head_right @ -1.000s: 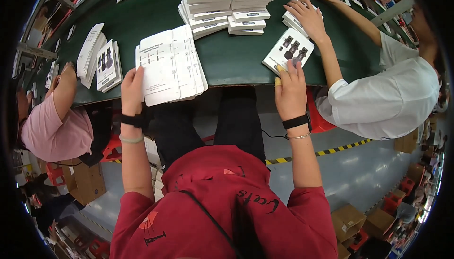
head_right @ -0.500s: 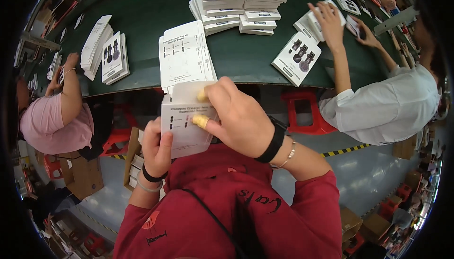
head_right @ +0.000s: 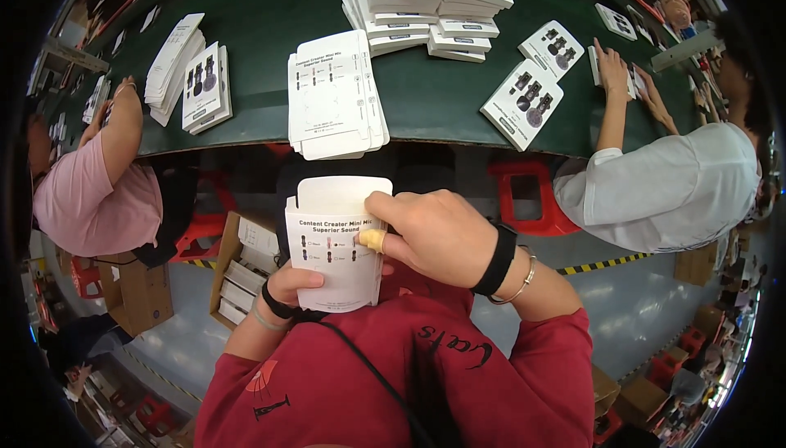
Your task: The person picks up flat white cardboard boxes from a stack, folds the top flaps by hand, and places the assembled boxes onto a separate pile.
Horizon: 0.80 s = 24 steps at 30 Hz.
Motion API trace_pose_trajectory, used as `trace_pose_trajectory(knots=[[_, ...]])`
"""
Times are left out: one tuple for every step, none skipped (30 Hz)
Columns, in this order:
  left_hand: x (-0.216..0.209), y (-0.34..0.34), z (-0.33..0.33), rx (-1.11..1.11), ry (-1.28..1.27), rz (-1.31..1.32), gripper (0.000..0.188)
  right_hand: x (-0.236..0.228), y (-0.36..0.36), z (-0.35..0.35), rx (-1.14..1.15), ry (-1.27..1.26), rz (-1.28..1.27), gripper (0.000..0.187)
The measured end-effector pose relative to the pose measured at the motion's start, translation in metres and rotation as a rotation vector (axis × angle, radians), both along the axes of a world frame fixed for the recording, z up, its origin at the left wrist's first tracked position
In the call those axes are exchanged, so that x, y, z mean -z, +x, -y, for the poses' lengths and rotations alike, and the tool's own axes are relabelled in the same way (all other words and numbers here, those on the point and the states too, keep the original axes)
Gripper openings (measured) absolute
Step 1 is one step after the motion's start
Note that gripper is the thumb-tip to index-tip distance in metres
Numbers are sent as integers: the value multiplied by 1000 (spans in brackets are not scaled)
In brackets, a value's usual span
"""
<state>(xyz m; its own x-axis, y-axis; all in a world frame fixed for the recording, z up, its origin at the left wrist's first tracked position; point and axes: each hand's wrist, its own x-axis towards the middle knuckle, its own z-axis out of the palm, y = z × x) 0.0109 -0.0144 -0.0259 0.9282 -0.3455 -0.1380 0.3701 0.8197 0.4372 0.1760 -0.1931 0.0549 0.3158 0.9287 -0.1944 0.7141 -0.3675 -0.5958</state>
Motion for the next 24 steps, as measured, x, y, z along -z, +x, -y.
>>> trace_pose_trajectory(knots=[[0, -1, 0, -1, 2, 2, 81, 13, -2, 1, 66, 105, -146, 20], [0, -1, 0, -11, 43, -7, 78, 26, -5, 3, 130, 211, -293, 20], [2, -4, 0, -25, 83, -20, 75, 33, -8, 4, 192, 314, -443, 21], [3, -6, 0, -40, 123, -32, 72, 32, -12, 5, 187, 313, -444, 21], [4, -9, -1, -45, 124, -32, 72, 31, -15, 8, 227, 302, -465, 21], [5, -12, -3, -45, 298, -49, 68, 31, -18, 10, 268, 291, -485, 21], [7, -16, -6, -45, 473, -65, 63, 30, -21, 12, 308, 280, -505, 21], [8, -18, -8, -47, 649, -81, 58, 31, -23, 14, 300, 284, -503, 21], [10, -18, -8, -54, 654, -80, 58, 33, -25, 15, 291, 305, -445, 24], [13, -18, -7, -207, 785, -19, 55, 34, -27, 16, 282, 326, -387, 27], [14, -17, -3, -362, 911, 42, 52, 35, -30, 16, 273, 345, -329, 31], [14, -16, 0, -519, 1035, 103, 49, 33, -33, 16, 264, 347, -329, 31], [13, -15, 3, -528, 1039, 101, 49, 31, -37, 16, 345, 379, -417, 34], [11, -14, 6, -580, 1018, 103, 49, 28, -41, 15, 425, 409, -507, 37], [9, -13, 9, -633, 996, 104, 49, 27, -43, 14, 506, 437, -597, 40], [8, -13, 10, -682, 974, 106, 49, 31, -44, 14, 499, 439, -599, 40], [7, -13, 10, -687, 979, 103, 49, 39, -45, 15, 549, 510, -697, 42], [6, -13, 9, -674, 1021, 157, 48, 44, -44, 15, 599, 581, -795, 44], [6, -12, 8, -658, 1062, 211, 47, 49, -44, 15, 650, 650, -894, 45], [5, -12, 7, -641, 1103, 265, 46, 50, -42, 15, 646, 650, -898, 45], [5, -12, 5, -643, 1106, 261, 46, 48, -38, 13, 623, 615, -1098, 45], [6, -13, 1, -603, 1139, 306, 44, 47, -34, 10, 596, 576, -1296, 45], [6, -14, -3, -562, 1170, 351, 42, 45, -30, 7, 566, 530, -1493, 46], [7, -14, -4, -519, 1200, 397, 40, 45, -27, 5, 565, 530, -1496, 46]])
